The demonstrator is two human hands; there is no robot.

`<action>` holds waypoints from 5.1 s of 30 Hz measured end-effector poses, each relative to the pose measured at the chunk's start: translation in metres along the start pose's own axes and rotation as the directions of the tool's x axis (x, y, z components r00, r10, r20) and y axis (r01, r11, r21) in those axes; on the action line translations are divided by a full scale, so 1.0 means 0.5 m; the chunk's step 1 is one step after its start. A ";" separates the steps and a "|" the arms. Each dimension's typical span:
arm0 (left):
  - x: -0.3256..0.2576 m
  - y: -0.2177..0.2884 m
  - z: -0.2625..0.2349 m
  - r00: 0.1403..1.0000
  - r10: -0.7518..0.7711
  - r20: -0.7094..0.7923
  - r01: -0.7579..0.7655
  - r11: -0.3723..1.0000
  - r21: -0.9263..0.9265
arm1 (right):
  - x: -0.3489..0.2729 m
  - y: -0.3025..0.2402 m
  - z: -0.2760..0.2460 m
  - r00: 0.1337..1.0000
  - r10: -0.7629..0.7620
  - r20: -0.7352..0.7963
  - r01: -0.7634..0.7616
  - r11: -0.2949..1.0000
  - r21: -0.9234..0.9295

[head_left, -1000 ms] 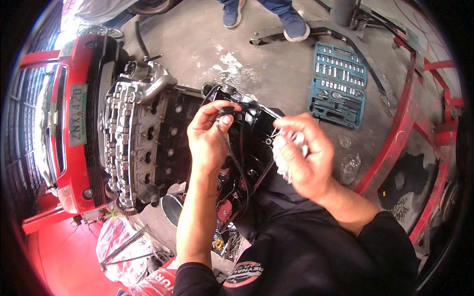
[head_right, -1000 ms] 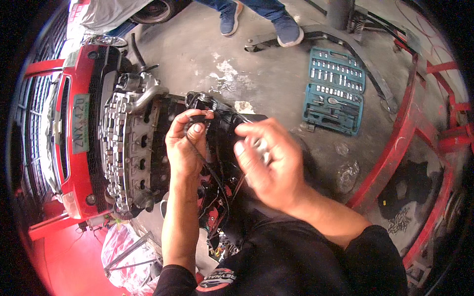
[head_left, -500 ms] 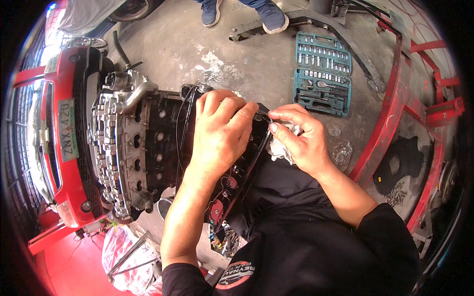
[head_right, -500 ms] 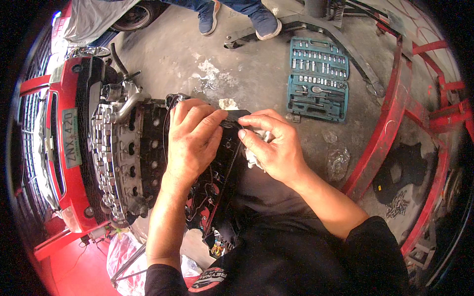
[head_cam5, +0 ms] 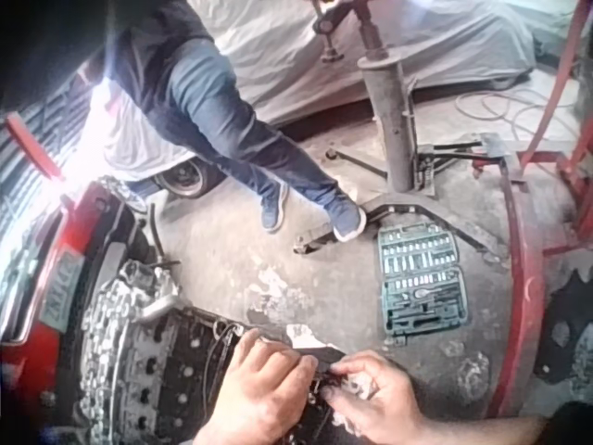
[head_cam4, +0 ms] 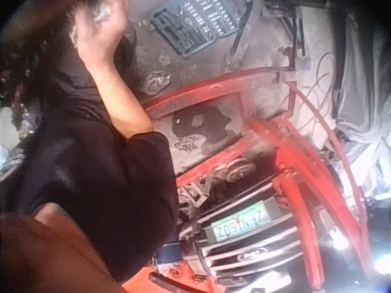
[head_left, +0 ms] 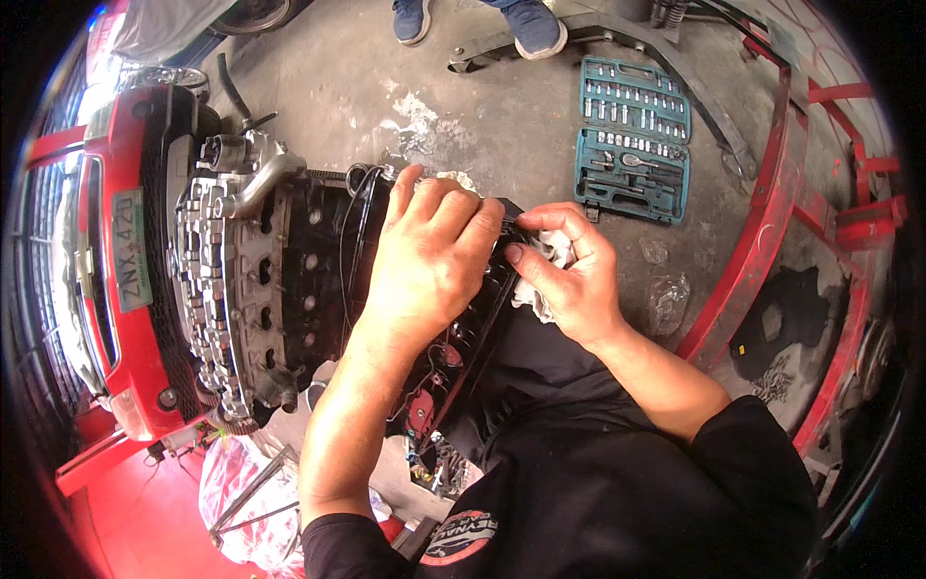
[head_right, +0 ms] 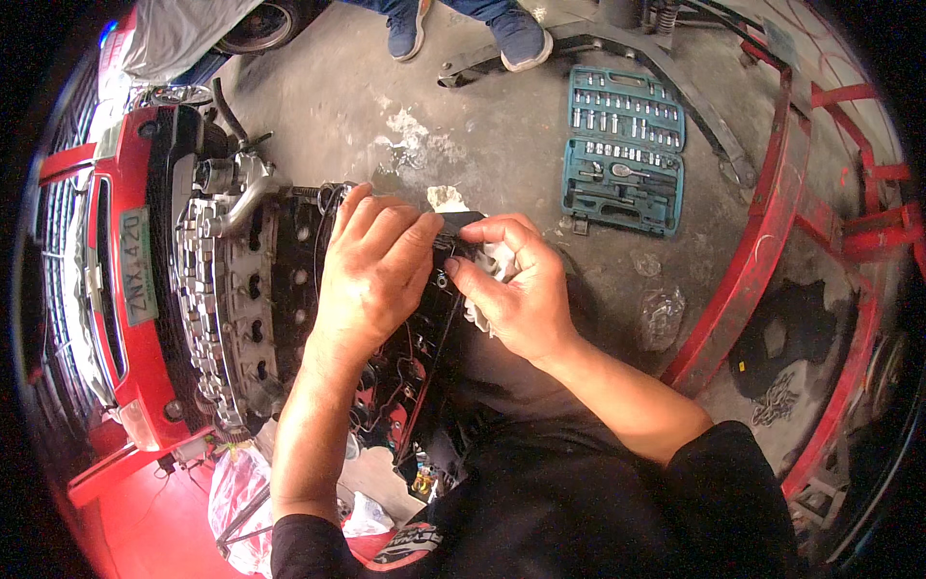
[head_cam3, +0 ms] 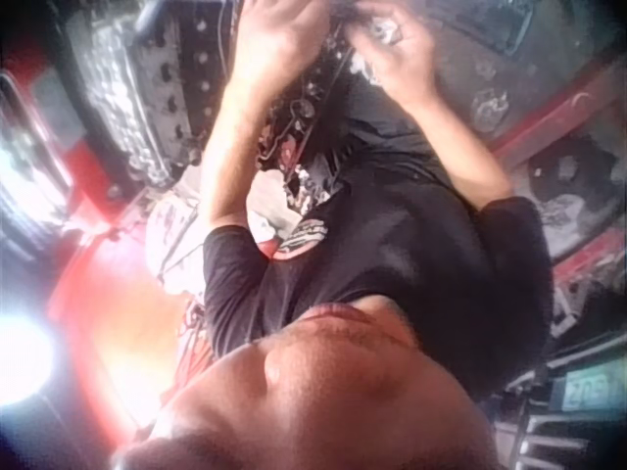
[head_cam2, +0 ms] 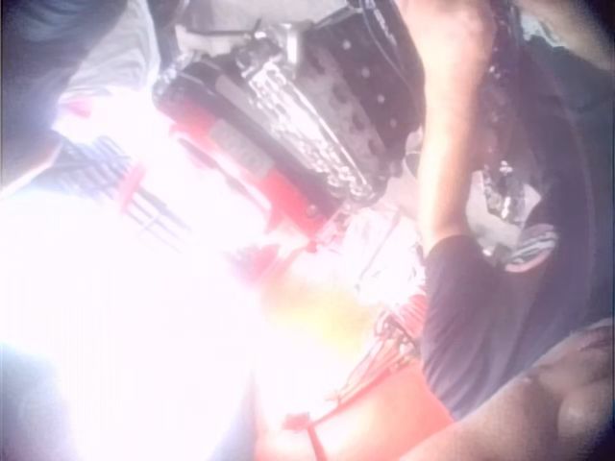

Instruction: The person cleans a black engine valve cover with a white cloth and then installs a black rubber gasket into the cover's groove. The person carefully presses the gasket into place around the perimeter of the cover, ensuring it is seated correctly.

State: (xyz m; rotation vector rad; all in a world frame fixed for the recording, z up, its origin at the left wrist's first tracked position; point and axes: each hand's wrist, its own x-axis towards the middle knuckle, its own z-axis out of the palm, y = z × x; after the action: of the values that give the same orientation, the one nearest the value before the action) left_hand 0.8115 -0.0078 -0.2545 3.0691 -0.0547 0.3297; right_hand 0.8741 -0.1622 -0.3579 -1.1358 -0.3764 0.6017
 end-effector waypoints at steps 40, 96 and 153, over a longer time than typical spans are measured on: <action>-0.190 0.183 0.132 0.612 -0.745 -0.266 0.603 0.657 -0.452 | 0.107 -0.107 0.056 0.960 0.025 0.280 0.222 0.545 -0.808; -0.129 0.045 0.094 0.575 -0.668 -0.472 0.597 0.737 -0.316 | 0.221 -0.098 0.085 0.821 0.337 0.461 0.073 0.738 -0.671; -0.137 0.039 0.097 0.633 -0.693 -0.344 0.604 0.721 -0.341 | 0.204 -0.053 0.078 0.755 0.354 0.552 -0.006 0.845 -0.535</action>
State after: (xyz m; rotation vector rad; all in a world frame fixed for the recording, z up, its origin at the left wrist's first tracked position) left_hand 0.7541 -0.0279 -0.3154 2.4867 0.9658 0.8931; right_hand 0.9387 -0.0780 -0.3205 -1.4654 -1.0715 1.1228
